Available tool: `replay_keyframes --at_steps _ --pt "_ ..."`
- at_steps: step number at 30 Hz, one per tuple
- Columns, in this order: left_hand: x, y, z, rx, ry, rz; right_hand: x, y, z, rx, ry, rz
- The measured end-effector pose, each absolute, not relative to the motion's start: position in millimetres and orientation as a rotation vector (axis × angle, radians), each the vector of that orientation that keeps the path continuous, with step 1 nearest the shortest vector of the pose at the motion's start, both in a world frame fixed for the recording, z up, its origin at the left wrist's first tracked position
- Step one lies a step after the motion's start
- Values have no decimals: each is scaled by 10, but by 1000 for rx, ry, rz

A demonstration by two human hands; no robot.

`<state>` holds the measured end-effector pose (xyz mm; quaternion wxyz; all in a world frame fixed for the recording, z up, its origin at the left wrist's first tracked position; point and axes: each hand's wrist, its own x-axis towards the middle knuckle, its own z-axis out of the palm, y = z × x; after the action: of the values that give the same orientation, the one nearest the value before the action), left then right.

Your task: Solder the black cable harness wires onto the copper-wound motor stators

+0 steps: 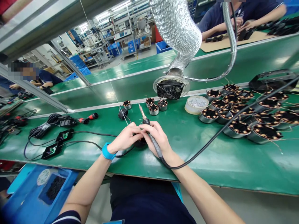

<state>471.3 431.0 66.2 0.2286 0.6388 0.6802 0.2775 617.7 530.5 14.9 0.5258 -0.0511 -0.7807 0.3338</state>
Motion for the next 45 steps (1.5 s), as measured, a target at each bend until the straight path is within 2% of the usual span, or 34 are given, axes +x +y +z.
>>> replay_keyframes --at_steps 10,17,25,31,39,45 --pt "4566 4250 694 1800 1864 548 6171 5336 150 -154 -1907 890" --pt "4530 4271 707 1752 1845 657 6152 5334 95 -132 -1971 829" --pt "4502 4301 692 1394 1930 1093 6015 5374 189 -142 -1961 824" --pt "4382 4411 637 1327 1916 1265 5813 5463 311 -161 -1980 874" --pt "4213 4586 357 1164 1872 1385 5880 5591 220 -449 -1779 946" --pt "4205 4604 348 1249 1939 1318 5987 5629 191 -558 -1649 1006"
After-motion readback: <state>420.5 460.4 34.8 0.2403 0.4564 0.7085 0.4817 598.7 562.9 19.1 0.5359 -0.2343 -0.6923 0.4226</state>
